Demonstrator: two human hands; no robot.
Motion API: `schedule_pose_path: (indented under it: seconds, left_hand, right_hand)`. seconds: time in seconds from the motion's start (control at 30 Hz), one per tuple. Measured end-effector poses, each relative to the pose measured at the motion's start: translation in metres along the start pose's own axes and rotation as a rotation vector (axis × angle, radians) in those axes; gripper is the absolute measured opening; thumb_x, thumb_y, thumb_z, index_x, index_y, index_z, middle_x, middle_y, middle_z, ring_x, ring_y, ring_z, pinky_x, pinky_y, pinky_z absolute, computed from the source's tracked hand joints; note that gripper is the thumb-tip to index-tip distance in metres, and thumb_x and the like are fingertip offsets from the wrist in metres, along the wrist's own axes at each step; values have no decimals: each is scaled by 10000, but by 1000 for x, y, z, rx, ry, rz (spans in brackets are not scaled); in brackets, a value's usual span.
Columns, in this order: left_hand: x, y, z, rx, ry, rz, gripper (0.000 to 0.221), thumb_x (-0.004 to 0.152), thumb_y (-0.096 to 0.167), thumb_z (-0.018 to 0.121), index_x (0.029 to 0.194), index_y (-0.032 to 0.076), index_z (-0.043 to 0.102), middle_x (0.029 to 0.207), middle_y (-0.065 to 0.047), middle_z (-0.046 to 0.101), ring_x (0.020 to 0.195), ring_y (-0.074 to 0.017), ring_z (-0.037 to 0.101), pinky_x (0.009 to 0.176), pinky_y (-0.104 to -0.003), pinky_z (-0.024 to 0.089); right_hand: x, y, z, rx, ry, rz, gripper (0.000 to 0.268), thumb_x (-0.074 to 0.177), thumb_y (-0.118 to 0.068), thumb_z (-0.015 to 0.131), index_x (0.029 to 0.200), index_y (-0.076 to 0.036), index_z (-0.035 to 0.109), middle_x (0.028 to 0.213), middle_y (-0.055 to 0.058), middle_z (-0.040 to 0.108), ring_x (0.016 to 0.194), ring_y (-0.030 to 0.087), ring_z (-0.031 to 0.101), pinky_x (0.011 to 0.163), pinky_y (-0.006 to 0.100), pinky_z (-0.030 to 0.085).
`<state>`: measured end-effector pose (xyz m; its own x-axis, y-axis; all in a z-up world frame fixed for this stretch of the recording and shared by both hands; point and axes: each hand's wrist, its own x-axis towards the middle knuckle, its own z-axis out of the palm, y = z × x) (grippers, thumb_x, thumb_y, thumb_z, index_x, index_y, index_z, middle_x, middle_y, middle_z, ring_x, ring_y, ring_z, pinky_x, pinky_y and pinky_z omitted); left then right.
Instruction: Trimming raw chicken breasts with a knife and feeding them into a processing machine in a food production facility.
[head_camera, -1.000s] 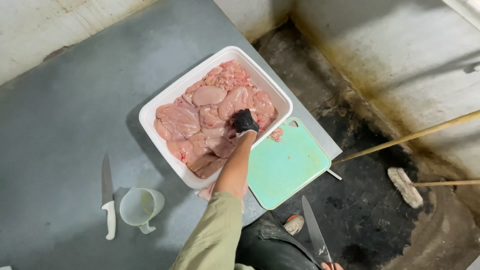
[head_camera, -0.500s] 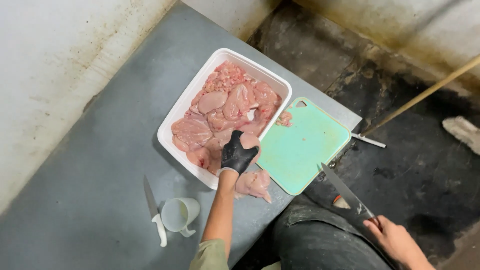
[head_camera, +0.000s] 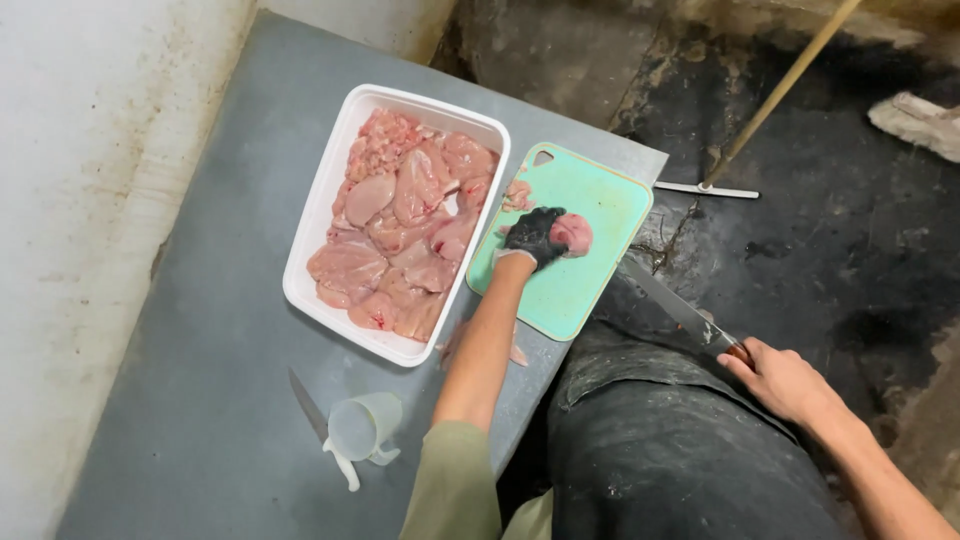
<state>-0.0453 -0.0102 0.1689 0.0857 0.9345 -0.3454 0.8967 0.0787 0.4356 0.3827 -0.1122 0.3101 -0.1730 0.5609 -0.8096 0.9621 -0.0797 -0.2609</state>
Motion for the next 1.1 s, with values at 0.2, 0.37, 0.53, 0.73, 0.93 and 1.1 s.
schedule_pose_path:
  seconds: [0.2, 0.37, 0.53, 0.73, 0.93, 1.1]
  left_hand:
    - [7, -60, 50, 233, 351, 289, 728, 598, 574, 846, 1204, 209, 677, 1073, -77, 692, 930, -304, 691, 822, -445, 539]
    - [-14, -12, 36, 83, 300, -31, 554, 728, 600, 729, 1084, 177, 688, 1006, -124, 707, 891, -399, 718, 800, -511, 564]
    - [-18, -6, 38, -229, 2, -532, 756, 667, 699, 733, 1212, 176, 718, 1182, -114, 767, 1100, -353, 730, 965, -420, 556]
    - [-10, -24, 69, 249, 488, 52, 522, 802, 633, 718, 1007, 154, 756, 994, -149, 658, 869, -400, 663, 749, -524, 540]
    - [35, -35, 123, 191, 474, 190, 256, 778, 259, 701, 1027, 204, 720, 1160, -136, 679, 982, -404, 675, 757, -554, 571]
    - [42, -2, 93, -16, 104, -33, 175, 693, 301, 747, 644, 140, 699, 763, -65, 762, 775, -289, 773, 698, -453, 582]
  right_hand:
    - [-24, 2, -4, 56, -35, 87, 470, 1052, -562, 458, 912, -122, 545, 864, 92, 788, 788, 286, 720, 727, 369, 518]
    - [-20, 12, 8, 67, -30, 95, 482, 1051, -579, 449, 918, -125, 544, 912, 121, 810, 831, 326, 753, 744, 396, 537]
    - [-13, 8, 15, 80, -34, 88, 467, 1051, -577, 451, 939, -133, 544, 917, 123, 804, 838, 327, 750, 751, 409, 547]
    - [-10, -5, 11, 23, -42, 41, 475, 1053, -575, 447, 987, -127, 591, 960, 143, 808, 839, 351, 754, 723, 419, 544]
    - [-8, -14, 9, 3, -45, -7, 461, 1049, -570, 463, 972, -132, 587, 950, 122, 813, 860, 329, 754, 755, 417, 551]
    - [-4, -7, 11, 9, -47, -11, 464, 1050, -575, 454, 1014, -137, 604, 983, 136, 816, 883, 351, 768, 756, 427, 557]
